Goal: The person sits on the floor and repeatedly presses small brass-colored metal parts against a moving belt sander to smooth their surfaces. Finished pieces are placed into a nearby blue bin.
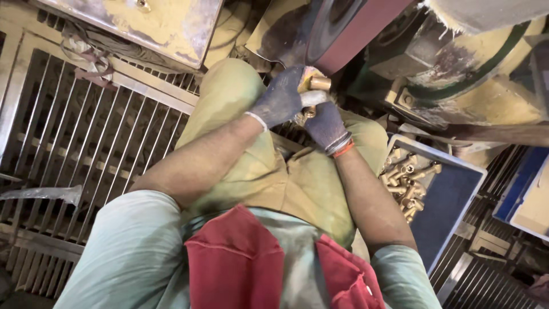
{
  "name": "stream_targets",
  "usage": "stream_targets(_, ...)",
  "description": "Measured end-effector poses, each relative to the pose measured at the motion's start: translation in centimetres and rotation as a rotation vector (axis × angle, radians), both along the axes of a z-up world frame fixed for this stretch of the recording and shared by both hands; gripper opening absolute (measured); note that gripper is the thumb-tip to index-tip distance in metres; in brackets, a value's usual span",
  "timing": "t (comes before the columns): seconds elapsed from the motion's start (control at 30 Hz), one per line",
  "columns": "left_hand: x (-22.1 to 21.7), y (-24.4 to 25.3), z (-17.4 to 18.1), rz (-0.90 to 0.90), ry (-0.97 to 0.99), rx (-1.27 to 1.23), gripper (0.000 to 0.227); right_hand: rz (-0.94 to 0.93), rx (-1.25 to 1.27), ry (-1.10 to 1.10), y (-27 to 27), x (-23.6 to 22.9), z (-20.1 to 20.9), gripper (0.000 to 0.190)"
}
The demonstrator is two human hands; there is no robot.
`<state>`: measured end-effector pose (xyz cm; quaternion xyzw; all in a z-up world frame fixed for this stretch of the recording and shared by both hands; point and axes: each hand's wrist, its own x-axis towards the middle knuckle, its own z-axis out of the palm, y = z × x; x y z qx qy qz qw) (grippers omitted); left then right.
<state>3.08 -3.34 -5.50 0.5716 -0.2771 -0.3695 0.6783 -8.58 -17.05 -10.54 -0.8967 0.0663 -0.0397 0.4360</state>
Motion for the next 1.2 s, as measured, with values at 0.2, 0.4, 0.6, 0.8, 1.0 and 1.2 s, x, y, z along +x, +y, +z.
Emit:
stream_targets(0.2, 1.3, -1.0, -5.3, -0.039, 0.304, 0.237, 0.028, -0.052, 0.654, 0.327, 0.0, 0.3, 0.5, 0.04)
stream_targets(0.4, 0.0, -2.6, -11.7, 0.091, 0.702, 0.091, 0.019, -0.17, 0.994, 0.488, 0.4, 1.2, 0.1, 0.027)
stream_targets(0.6, -0.1, -4.2, -13.9, 0.188, 1.111, 0.044, 0.007, -0.31, 1.197, 0.66, -1.8, 3.4, -1.6, 0.022)
stream_targets(0.8, 0.2, -4.7, -13.2, 0.239, 0.968, 0.037, 0.012, -0.216, 1.088, 0.519, -2.4, 3.0, -2.5, 0.022)
stream_targets(1.0, -0.3, -3.6, -11.9, 0.22, 0.75, 0.257, 0.009, -0.201, 0.633, 0.371, 0.4, 0.7, -3.0, 0.022)
stream_targets(1.2, 0.1, -2.0, -7.4, 0.04, 0.202, 0.142, 0.022, -0.13, 0.192, 0.075, 1.2, 0.0, -2.4, 0.046)
